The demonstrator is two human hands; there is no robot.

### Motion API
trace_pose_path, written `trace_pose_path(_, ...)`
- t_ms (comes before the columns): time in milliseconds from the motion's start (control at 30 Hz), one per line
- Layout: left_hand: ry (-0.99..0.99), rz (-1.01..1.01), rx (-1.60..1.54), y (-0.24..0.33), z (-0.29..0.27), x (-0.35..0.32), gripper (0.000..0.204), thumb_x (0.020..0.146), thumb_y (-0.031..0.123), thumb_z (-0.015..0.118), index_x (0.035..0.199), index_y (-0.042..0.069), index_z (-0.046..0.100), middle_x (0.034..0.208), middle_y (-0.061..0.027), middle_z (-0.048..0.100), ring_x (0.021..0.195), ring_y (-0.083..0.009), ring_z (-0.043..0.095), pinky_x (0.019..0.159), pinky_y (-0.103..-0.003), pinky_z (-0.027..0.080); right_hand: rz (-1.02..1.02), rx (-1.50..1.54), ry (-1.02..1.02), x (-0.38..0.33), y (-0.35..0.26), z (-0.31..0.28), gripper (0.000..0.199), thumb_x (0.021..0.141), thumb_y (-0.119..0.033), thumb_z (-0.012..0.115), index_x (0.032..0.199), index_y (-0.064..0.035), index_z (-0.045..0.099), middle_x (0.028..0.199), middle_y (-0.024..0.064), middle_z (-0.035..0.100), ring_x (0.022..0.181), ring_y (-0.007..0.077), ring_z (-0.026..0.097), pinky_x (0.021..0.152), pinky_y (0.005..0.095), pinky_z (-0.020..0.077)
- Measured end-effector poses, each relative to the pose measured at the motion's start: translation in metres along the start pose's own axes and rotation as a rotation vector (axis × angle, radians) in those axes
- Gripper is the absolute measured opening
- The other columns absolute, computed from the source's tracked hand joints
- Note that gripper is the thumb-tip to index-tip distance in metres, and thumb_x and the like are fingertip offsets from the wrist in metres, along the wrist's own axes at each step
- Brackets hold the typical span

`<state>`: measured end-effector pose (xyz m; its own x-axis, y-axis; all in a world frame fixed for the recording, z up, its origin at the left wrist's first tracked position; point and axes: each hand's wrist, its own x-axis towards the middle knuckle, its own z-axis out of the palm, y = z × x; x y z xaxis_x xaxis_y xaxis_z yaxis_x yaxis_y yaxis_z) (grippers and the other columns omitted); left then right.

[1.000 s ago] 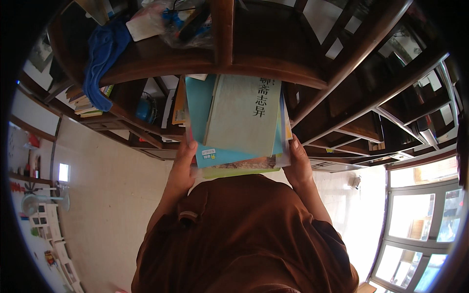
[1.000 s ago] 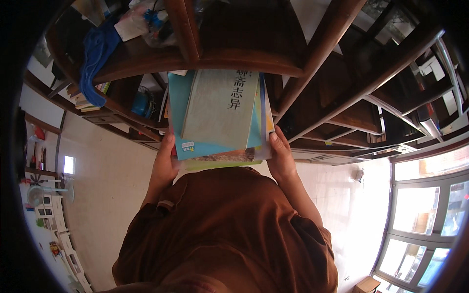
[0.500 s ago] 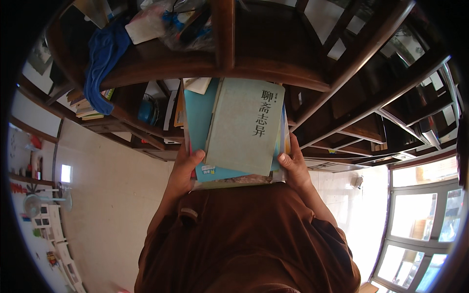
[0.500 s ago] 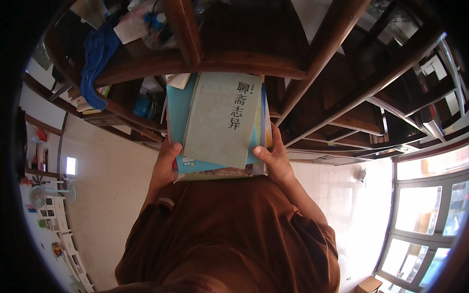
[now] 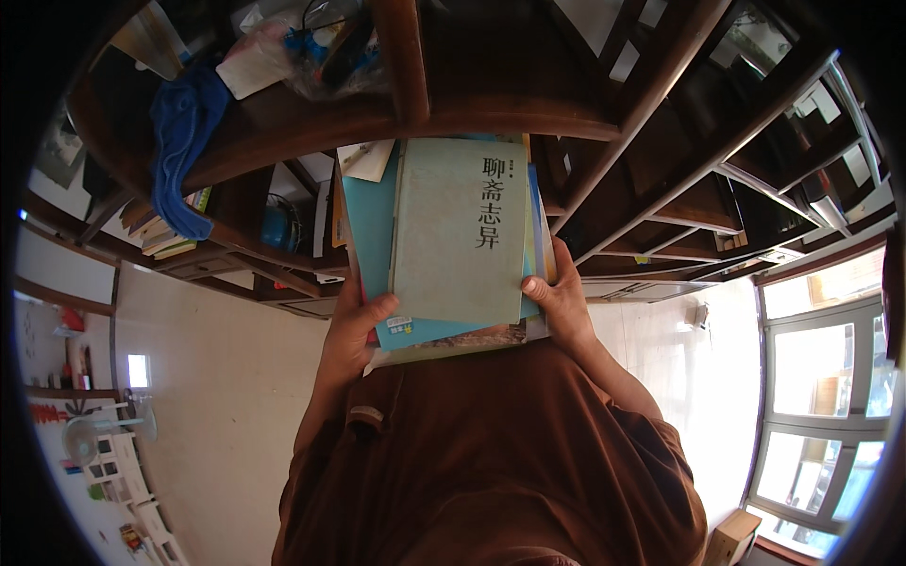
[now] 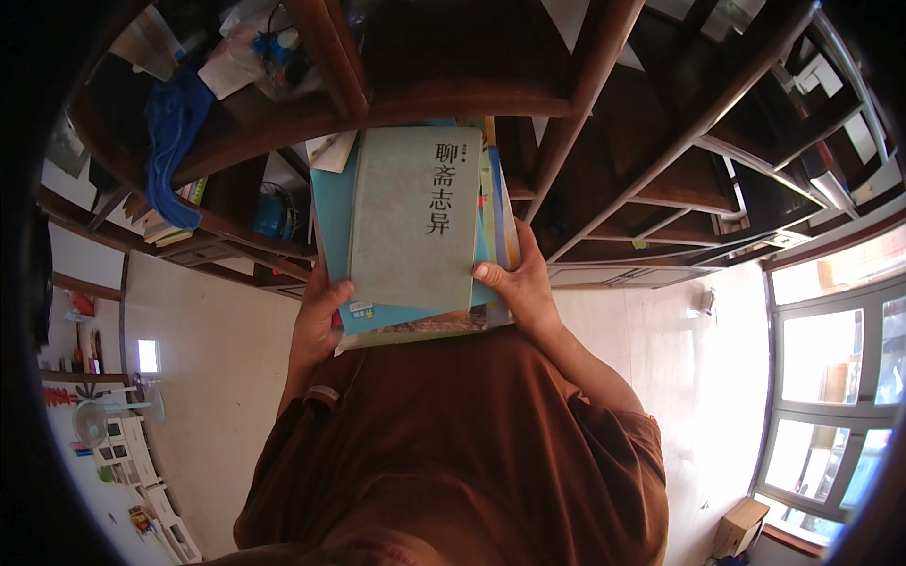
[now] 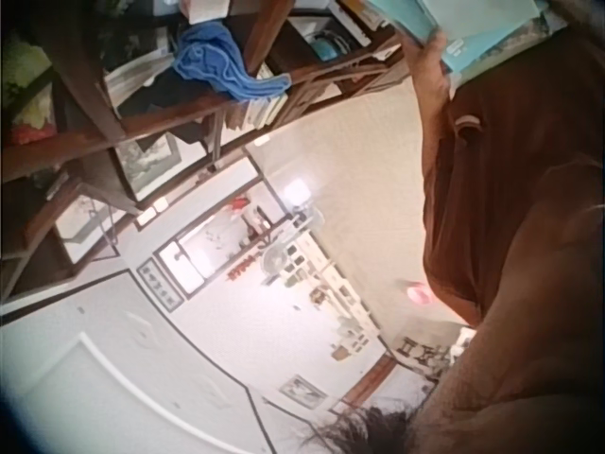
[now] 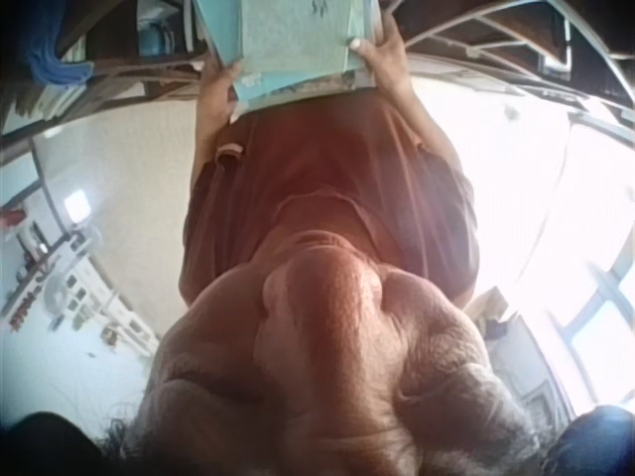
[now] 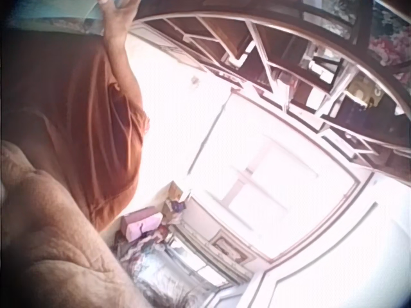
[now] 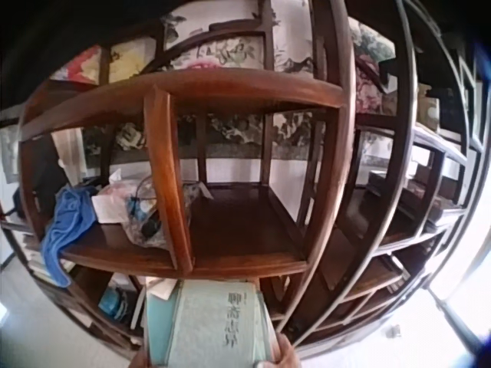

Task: The person cleans various sections of a large wooden shelving unit using a blue cloth, moving aside items like books, boxes, and a laptop to wipe the surfaces before returning them to their positions.

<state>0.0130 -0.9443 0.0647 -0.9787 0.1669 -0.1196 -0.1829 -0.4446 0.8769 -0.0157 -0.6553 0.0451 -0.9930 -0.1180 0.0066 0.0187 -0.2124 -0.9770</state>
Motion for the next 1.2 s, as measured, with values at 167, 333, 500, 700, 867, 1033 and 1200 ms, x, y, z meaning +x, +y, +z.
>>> trace_pose_path(167, -0.034, 0.017, -0.073, 0.001, -0.001, 0.002, 0.084, 0.087, 0.012, 0.07, 0.158, 0.003, 0.026, 0.146, -0.0112, 0.05, 0.13, -0.023, 0.052, 0.111, -0.038, 0.041, 0.023, 0.059, 0.025, -0.007, 0.002, 0.005, 0.103, 0.077, -0.039, 0.09, 0.151, 0.0028, 0.032, 0.138, 0.0158, 0.056, 0.128, 0.0247, 0.053, 0.11, 0.0379, 0.0422)
trace_pose_path(333, -0.049, -0.012, 0.068, 0.011, 0.003, 0.006, 0.08, 0.086, 0.011, 0.066, 0.156, 0.001, 0.029, 0.143, -0.0123, 0.052, 0.129, -0.023, 0.053, 0.11, -0.037, 0.04, 0.008, 0.072, 0.058, -0.016, -0.008, 0.016, 0.105, 0.077, -0.032, 0.09, 0.154, 0.003, 0.026, 0.138, 0.0171, 0.055, 0.129, 0.0261, 0.052, 0.11, 0.0377, 0.0413)
trace_pose_path(500, -0.013, 0.059, 0.087, 0.003, 0.006, 0.001, 0.083, 0.083, 0.015, 0.067, 0.156, 0.001, 0.03, 0.142, -0.0143, 0.053, 0.129, -0.0233, 0.053, 0.109, -0.036, 0.04, -0.015, -0.055, 0.079, -0.026, -0.011, 0.018, 0.106, 0.076, -0.034, 0.091, 0.152, 0.0047, 0.029, 0.137, 0.0183, 0.056, 0.129, 0.0267, 0.052, 0.11, 0.0382, 0.0415)
trace_pose_path(700, 0.061, 0.099, 0.203, 0.005, 0.051, -0.044, 0.084, 0.085, 0.024, 0.067, 0.156, 0.001, 0.029, 0.141, -0.0158, 0.051, 0.128, -0.0248, 0.052, 0.108, -0.038, 0.041, -0.024, -0.053, 0.006, -0.053, -0.017, -0.001, 0.11, 0.074, -0.041, 0.092, 0.151, 0.0061, 0.029, 0.137, 0.0195, 0.055, 0.13, 0.0272, 0.052, 0.111, 0.0381, 0.0416)
trace_pose_path(867, 0.057, 0.131, 0.324, -0.006, 0.087, -0.07, 0.085, 0.086, 0.027, 0.068, 0.156, 0.0, 0.029, 0.142, -0.0159, 0.05, 0.128, -0.0255, 0.051, 0.108, -0.039, 0.041, -0.082, -0.064, -0.05, -0.073, -0.014, -0.035, 0.112, 0.074, -0.042, 0.091, 0.152, 0.0085, 0.028, 0.137, 0.0203, 0.056, 0.13, 0.0264, 0.052, 0.11, 0.0372, 0.0422)
trace_pose_path(1033, 0.114, 0.165, 0.303, -0.041, 0.128, -0.097, 0.084, 0.086, 0.026, 0.068, 0.156, 0.0, 0.029, 0.143, -0.016, 0.05, 0.128, -0.026, 0.051, 0.109, -0.039, 0.041, -0.114, -0.024, -0.094, -0.102, -0.021, -0.075, 0.11, 0.076, -0.042, 0.09, 0.152, 0.0076, 0.029, 0.137, 0.0201, 0.057, 0.13, 0.0265, 0.053, 0.11, 0.0371, 0.0422)
trace_pose_path(1200, 0.139, 0.122, 0.305, -0.064, 0.164, -0.125, 0.081, 0.086, 0.019, 0.067, 0.156, 0.0, 0.029, 0.144, -0.0155, 0.049, 0.128, -0.0259, 0.051, 0.109, -0.038, 0.04, -0.113, -0.028, -0.162, -0.126, -0.025, -0.114, 0.108, 0.076, -0.043, 0.09, 0.151, 0.0072, 0.03, 0.136, 0.0203, 0.058, 0.129, 0.0267, 0.053, 0.109, 0.0373, 0.0428)
